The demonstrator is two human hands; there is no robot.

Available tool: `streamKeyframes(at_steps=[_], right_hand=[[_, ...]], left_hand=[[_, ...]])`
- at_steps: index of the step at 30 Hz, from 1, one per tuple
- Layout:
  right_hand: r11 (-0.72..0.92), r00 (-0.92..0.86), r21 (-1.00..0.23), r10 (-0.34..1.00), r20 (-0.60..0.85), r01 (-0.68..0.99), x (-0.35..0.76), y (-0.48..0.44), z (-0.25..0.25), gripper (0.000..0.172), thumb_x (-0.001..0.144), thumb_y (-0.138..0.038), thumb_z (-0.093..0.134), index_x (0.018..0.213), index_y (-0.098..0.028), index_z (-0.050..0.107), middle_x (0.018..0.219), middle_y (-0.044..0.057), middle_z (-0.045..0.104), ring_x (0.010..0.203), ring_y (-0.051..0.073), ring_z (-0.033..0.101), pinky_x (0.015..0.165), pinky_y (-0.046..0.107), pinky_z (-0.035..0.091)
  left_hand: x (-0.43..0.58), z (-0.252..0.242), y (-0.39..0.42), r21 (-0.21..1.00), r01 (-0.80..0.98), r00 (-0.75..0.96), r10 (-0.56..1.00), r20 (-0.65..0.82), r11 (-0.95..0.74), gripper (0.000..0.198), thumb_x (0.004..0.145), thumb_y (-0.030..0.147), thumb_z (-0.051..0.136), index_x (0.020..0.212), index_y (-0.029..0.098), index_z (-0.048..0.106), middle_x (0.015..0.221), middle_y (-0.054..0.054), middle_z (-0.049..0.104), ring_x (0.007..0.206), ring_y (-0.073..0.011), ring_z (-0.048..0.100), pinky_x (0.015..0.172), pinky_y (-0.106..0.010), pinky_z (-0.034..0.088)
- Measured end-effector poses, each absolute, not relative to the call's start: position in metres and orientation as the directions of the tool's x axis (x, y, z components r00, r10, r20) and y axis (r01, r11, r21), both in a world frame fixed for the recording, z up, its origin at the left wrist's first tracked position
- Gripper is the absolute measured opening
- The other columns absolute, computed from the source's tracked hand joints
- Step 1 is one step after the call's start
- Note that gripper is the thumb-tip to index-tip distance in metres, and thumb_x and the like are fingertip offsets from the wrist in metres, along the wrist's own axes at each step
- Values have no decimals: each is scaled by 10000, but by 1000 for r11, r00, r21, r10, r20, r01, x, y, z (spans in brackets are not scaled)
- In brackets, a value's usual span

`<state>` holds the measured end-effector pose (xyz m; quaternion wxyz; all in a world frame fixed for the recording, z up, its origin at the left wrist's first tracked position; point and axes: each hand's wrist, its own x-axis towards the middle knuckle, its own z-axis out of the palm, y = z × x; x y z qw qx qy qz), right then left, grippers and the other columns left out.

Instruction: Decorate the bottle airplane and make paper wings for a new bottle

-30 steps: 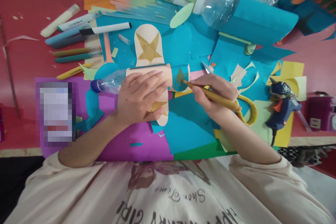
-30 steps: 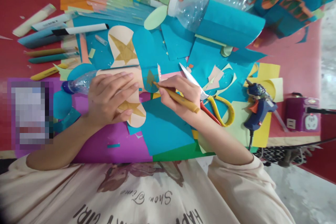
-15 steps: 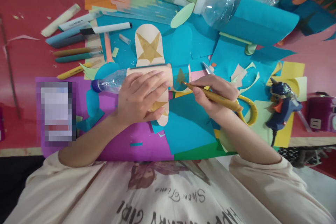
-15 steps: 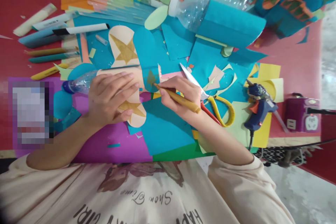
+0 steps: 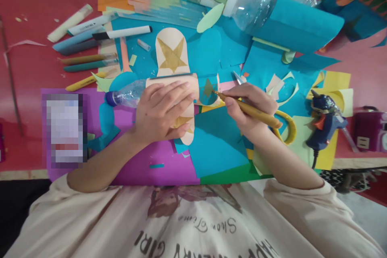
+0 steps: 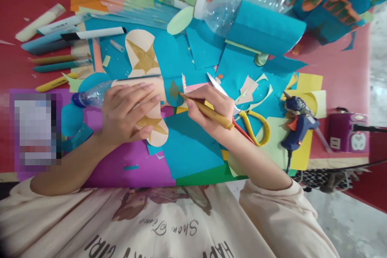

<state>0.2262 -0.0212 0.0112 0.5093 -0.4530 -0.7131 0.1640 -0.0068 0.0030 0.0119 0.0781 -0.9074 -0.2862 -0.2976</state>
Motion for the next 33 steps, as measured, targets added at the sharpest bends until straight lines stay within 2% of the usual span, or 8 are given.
streamKeyframes(at_steps=[5, 8, 13, 15, 20, 26, 33], right_hand=[[568, -129, -690, 805, 578, 449, 224, -23, 14, 42, 856, -205, 660, 882, -232, 676, 760, -1, 731, 638, 136, 687, 565, 261, 577], [566, -121, -705, 809, 575, 427, 225, -24, 15, 24, 873, -240, 654, 888, -242, 673, 757, -9, 725, 621, 127, 679, 549, 253, 566], [522, -34, -731, 823, 567, 440, 226, -26, 12, 101, 902, -295, 625, 981, -262, 679, 879, 5, 759, 680, 167, 715, 560, 298, 599], [511, -26, -736, 829, 559, 445, 226, -26, 10, 137, 891, -283, 639, 1025, -269, 667, 925, 6, 760, 717, 174, 726, 581, 303, 613], [560, -94, -702, 806, 584, 440, 223, -24, 9, 101, 849, -205, 680, 948, -218, 666, 826, 0, 749, 653, 137, 708, 550, 238, 584], [555, -81, -719, 811, 580, 419, 220, -24, 8, 96, 834, -173, 682, 918, -216, 667, 810, 7, 745, 657, 141, 702, 563, 243, 579], [591, -163, -674, 793, 587, 443, 217, -24, 9, 74, 843, -177, 662, 903, -218, 647, 777, -5, 732, 659, 134, 698, 578, 247, 589]], left_hand=[[-7, 10, 3, 53, 554, 657, 475, 586, -831, 509, 978, 498, 292, 1312, 206, 542, 1229, -108, 702, 1181, -236, 640, 977, -383, 437], [-8, 9, 3, 46, 555, 659, 473, 585, -830, 530, 986, 516, 270, 1300, 193, 552, 1241, -112, 696, 1197, -231, 635, 995, -379, 433], [-11, 4, 4, 137, 545, 647, 518, 559, -827, 539, 984, 506, 333, 1403, 195, 469, 1345, -117, 637, 1263, -271, 587, 1153, -479, 284], [-12, 4, 5, 182, 534, 651, 539, 534, -826, 541, 978, 515, 350, 1416, 216, 455, 1377, -108, 615, 1277, -283, 574, 1143, -488, 303], [-13, 4, 4, 154, 574, 671, 570, 475, -804, 561, 985, 533, 262, 1427, 236, 438, 1415, -78, 586, 1310, -259, 546, 1097, -433, 378], [-13, 1, 5, 366, 524, 627, 640, 445, -769, 575, 952, 608, 344, 1368, 249, 516, 1401, -89, 596, 1295, -309, 555, 1117, -472, 347], [-14, 3, 4, 299, 562, 661, 636, 399, -771, 597, 970, 594, 282, 1380, 223, 509, 1420, -83, 579, 1309, -299, 537, 1121, -456, 338]])
